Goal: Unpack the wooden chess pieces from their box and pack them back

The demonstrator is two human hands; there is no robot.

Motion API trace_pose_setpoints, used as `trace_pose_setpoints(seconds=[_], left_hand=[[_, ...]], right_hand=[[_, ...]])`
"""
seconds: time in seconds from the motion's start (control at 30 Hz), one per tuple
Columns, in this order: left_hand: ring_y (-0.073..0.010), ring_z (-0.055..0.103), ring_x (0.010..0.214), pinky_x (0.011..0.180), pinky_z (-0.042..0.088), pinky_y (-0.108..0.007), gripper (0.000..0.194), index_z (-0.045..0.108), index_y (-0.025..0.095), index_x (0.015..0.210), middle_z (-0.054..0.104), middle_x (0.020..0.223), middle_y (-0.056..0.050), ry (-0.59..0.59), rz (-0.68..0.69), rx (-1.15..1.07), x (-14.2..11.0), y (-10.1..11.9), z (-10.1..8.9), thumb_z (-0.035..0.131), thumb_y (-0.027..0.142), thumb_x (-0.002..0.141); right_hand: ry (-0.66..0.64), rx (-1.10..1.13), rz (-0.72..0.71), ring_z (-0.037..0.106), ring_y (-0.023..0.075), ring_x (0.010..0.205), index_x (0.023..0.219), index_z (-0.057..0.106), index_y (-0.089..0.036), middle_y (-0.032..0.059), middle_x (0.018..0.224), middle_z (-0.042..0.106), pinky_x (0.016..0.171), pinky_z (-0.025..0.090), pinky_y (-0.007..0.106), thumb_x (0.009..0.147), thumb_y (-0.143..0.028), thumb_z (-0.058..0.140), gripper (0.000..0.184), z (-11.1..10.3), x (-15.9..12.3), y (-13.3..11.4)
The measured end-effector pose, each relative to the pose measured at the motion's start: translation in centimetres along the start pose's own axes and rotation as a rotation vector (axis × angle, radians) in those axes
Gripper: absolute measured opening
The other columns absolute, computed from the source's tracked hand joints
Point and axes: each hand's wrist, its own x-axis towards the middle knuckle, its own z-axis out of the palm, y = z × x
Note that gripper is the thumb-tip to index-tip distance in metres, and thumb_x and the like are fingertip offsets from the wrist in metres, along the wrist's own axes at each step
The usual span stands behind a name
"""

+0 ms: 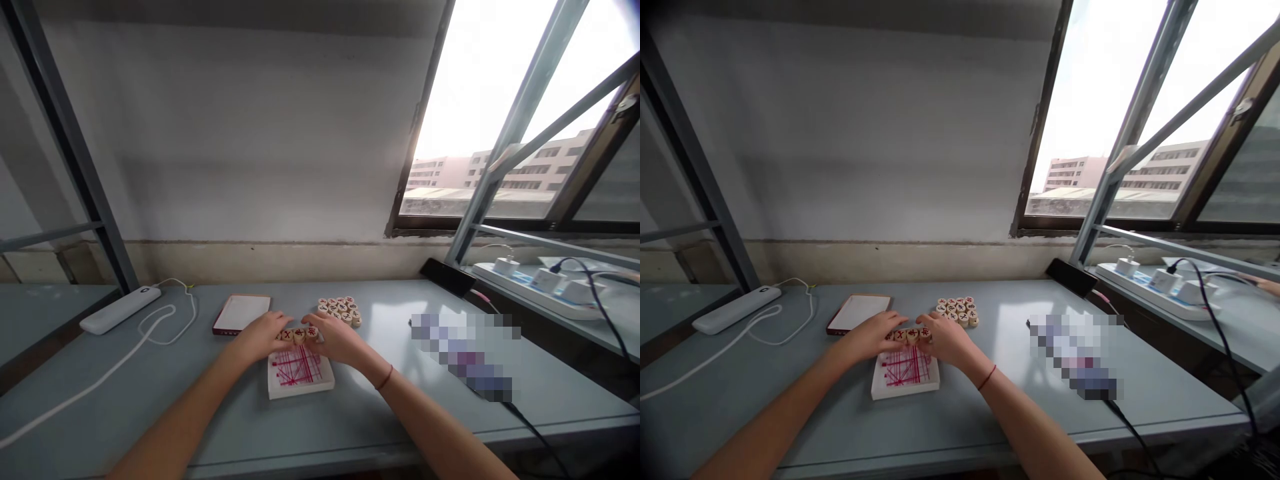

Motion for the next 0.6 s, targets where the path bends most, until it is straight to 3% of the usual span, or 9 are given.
trace_pose_setpoints(seconds=[0.1, 0.2, 0.27, 0.4, 0.6], left_hand=[[-0.0243, 0.058, 0.097, 0.080, 0.043, -0.030, 0.042, 0.056, 0.017, 0.117, 0.060, 0.105, -0.010, -0.021, -0.045, 0.055, -0.3, 0.0, -0.8, 0.058, 0.026, 0.077], [-0.0233, 0.060, 0.091, 0.076, 0.044, -0.030, 0.029, 0.062, 0.018, 0.105, 0.062, 0.098, -0.008, -0.041, -0.062, 0.102, -0.4, 0.2, -1.0, 0.054, 0.019, 0.077], [-0.0231, 0.060, 0.087, 0.073, 0.044, -0.029, 0.023, 0.065, 0.017, 0.096, 0.063, 0.092, -0.008, -0.051, -0.056, 0.120, -0.3, 0.3, -0.9, 0.052, 0.018, 0.077], [-0.0216, 0.060, 0.083, 0.070, 0.044, -0.028, 0.019, 0.066, 0.017, 0.090, 0.062, 0.089, -0.008, -0.005, -0.032, 0.088, -0.2, 0.3, -0.3, 0.051, 0.018, 0.077], [-0.0212, 0.060, 0.084, 0.072, 0.045, -0.028, 0.021, 0.066, 0.018, 0.092, 0.063, 0.089, -0.007, 0.032, -0.039, 0.027, 0.0, 0.3, 0.6, 0.052, 0.022, 0.076]], right_hand=[[0.113, 0.041, 0.053, 0.058, 0.0185, 0.086, 0.112, 0.057, -0.020, 0.0091, 0.106, 0.059, 0.068, 0.040, 0.025, 0.081, -0.040, 0.055, 0.037, -0.6, 0.4, 0.5], [0.265, 0.021, 0.191, 0.058, 0.0189, 0.089, 0.106, 0.059, -0.019, 0.0093, 0.105, 0.060, 0.072, 0.041, 0.027, 0.086, -0.042, 0.046, 0.033, -1.3, 1.6, 1.6], [0.297, -0.043, 0.286, 0.058, 0.0201, 0.090, 0.106, 0.059, -0.018, 0.0100, 0.109, 0.060, 0.074, 0.040, 0.029, 0.086, -0.040, 0.044, 0.033, -1.6, 2.8, 2.4], [0.202, -0.190, 0.414, 0.060, 0.0248, 0.090, 0.110, 0.059, -0.018, 0.0131, 0.110, 0.060, 0.068, 0.041, 0.030, 0.082, -0.038, 0.048, 0.037, -1.9, 5.4, 3.3], [-0.022, -0.348, 0.483, 0.064, 0.0287, 0.081, 0.090, 0.067, -0.014, 0.0166, 0.088, 0.067, 0.059, 0.042, 0.030, 0.074, -0.024, 0.054, 0.022, -1.4, 7.9, 2.8]])
